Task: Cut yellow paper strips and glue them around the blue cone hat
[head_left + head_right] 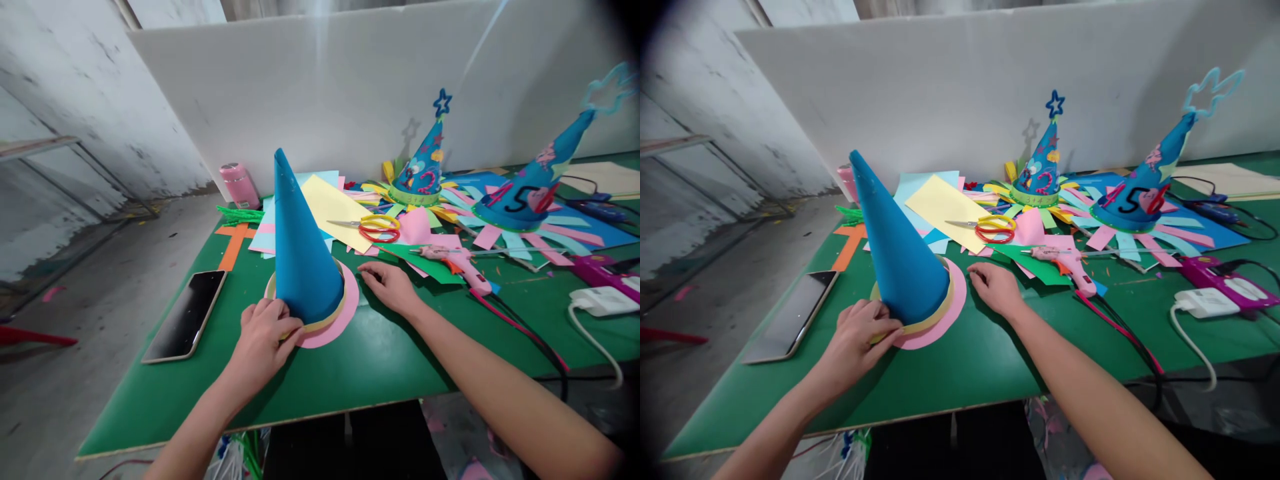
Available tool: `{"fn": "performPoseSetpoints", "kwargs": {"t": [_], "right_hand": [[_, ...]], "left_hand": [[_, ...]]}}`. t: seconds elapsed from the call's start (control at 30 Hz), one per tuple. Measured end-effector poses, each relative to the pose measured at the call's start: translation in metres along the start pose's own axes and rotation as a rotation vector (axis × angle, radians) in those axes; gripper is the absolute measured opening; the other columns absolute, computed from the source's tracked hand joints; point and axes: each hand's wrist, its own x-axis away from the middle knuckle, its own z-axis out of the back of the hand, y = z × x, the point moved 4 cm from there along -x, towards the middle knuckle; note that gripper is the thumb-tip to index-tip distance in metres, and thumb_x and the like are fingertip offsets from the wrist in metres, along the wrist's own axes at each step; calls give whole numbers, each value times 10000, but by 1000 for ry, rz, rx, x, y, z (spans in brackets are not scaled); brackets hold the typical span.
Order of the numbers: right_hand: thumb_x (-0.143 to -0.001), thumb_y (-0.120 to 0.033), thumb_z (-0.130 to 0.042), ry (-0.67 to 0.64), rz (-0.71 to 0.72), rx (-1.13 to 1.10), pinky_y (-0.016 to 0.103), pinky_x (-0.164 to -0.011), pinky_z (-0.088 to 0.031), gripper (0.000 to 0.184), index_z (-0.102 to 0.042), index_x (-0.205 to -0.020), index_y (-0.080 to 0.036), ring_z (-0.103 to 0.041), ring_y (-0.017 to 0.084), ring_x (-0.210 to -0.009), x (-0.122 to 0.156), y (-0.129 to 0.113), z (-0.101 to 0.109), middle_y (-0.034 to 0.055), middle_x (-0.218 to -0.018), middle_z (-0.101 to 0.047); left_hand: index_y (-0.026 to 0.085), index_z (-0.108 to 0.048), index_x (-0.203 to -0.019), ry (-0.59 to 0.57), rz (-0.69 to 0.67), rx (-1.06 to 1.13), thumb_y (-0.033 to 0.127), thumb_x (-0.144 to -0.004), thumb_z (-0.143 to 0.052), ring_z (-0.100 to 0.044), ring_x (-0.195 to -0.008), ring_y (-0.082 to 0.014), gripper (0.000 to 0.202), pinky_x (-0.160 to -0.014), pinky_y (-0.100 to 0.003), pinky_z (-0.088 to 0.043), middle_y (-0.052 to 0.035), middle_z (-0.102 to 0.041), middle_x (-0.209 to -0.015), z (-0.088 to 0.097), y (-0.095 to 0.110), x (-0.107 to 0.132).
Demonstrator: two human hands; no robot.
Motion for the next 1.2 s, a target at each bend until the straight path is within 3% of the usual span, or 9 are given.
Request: {"fn": "performPoseSetpoints", "kwargs": {"t": [0.13,0.77,0.97,1.2], "right_hand": [[-868,-350,-458,-5,-5,10,312,-656,-461,248,-597,-952,-162,-575,122,-667,0,-1,0,2,-758,-622],[-811,-330,-470,19,-59,-147,327,-706,-489,251,-628,-968,-215,-608,193,-812,-1,5,0,46,-937,-667],[-832,-349,-466,24,-72,-189,282,-593,-485,286,-571,-1054,-203,-573,164,-687,1,-4,2,47,-832,-627],[-863,-305,-437,-86,36,-257,320,-868,-435,381,-422,-1242,-279,-501,187,-1047,-2,-28,-2,55,-1164,-508]], "left_hand": [[232,-646,-717,11,0,-11,272,-842,-437,-414,-749,-195,247,-655,-332,-277,-25,-473,-741,1,2,1],[220,-599,-678,48,-47,95,209,-838,-409,-405,-765,-190,249,-725,-379,-313,-22,-459,-743,-4,-2,0],[208,-554,-639,78,-32,119,180,-825,-384,-393,-730,-185,254,-739,-403,-312,-26,-458,-716,-10,-3,1],[214,-530,-635,148,-3,110,183,-801,-414,-392,-699,-169,205,-748,-416,-297,-11,-458,-681,-19,2,-3]]}}
